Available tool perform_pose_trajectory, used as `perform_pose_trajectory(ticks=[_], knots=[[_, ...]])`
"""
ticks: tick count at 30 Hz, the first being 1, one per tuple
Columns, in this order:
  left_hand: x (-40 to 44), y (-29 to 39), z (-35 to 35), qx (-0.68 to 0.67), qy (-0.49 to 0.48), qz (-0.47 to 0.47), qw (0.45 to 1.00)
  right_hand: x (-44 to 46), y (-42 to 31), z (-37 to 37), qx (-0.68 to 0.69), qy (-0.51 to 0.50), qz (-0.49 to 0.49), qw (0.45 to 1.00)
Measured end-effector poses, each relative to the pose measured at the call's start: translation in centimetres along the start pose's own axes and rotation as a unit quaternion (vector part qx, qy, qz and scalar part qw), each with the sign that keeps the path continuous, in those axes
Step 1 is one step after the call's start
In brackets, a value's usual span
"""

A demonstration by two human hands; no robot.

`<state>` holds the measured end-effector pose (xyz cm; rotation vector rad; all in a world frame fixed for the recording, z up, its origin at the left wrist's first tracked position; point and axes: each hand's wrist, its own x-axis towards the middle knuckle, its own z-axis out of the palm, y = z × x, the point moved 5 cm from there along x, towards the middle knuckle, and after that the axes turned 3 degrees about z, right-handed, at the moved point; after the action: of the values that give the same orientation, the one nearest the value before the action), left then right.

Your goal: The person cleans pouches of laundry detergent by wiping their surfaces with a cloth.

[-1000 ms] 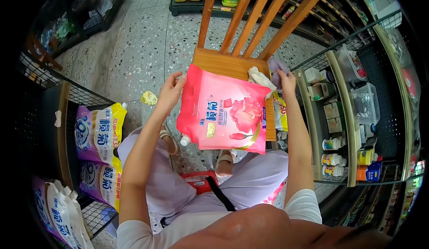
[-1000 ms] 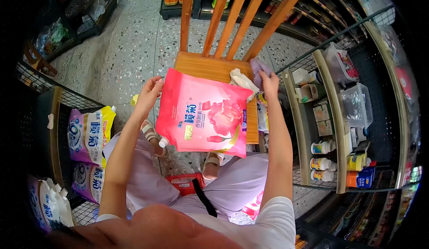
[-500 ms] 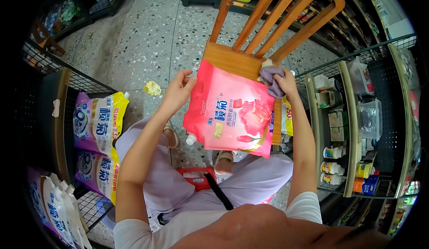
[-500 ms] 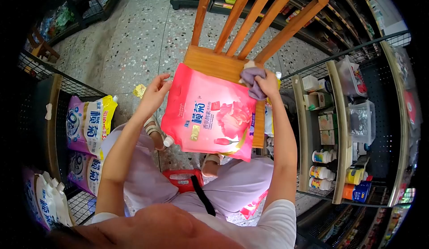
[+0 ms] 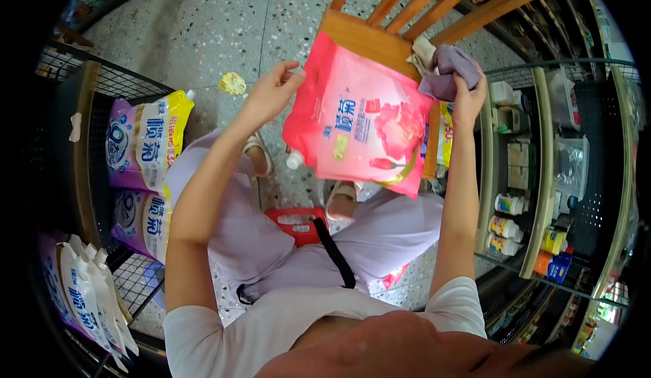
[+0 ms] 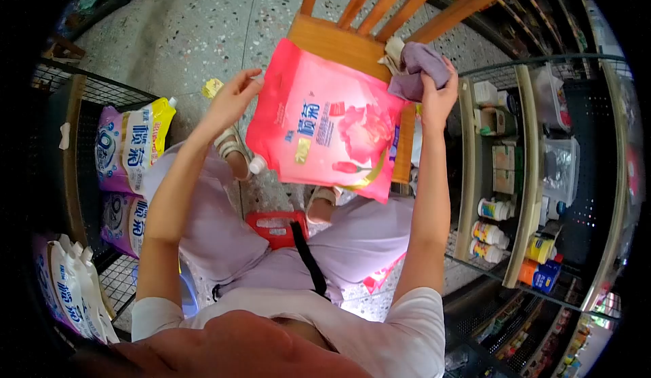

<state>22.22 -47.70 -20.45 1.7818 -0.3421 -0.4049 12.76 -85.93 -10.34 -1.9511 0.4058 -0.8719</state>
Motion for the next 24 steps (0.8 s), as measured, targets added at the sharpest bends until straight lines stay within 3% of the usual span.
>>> perform_pose_trajectory(ticks=[3, 6, 9, 12, 14, 16, 20, 24], knots=[[-1.9, 0.3, -0.1, 0.004, 0.005, 0.006, 1.000, -3.9, -1.4, -2.6, 0.203, -0.011, 0.124, 0.971], [-4.5, 0.6, -0.1, 0.016, 0.025, 0.000, 1.000, -8.7, -3.9, -3.4, 0.182, -0.039, 0.143, 0.972], [-7.4, -2.0, 0.7, 0.012, 0.049, -0.011, 0.999, -12.1, -7.3, -2.9, -0.022, -0.132, 0.017, 0.991], [-10.3, -2.9, 1.6, -0.034, 0.052, -0.017, 0.998, -14.7, -8.4, -0.2, -0.097, -0.181, -0.047, 0.978], [-11.3, -3.6, 1.6, 0.011, 0.043, -0.027, 0.999, -16.9, -9.3, 2.3, -0.174, -0.254, -0.037, 0.951], [-11.8, -4.2, 1.6, 0.012, 0.039, -0.051, 0.998, -18.8, -8.3, 5.0, -0.160, -0.313, -0.132, 0.927], [-12.5, -3.4, 2.6, -0.085, -0.068, -0.089, 0.990, -21.2, -8.3, 6.6, -0.265, -0.327, -0.136, 0.897], [-12.7, -3.0, 2.5, -0.037, -0.084, -0.087, 0.992, -21.2, -8.1, 6.7, -0.281, -0.317, -0.127, 0.897]])
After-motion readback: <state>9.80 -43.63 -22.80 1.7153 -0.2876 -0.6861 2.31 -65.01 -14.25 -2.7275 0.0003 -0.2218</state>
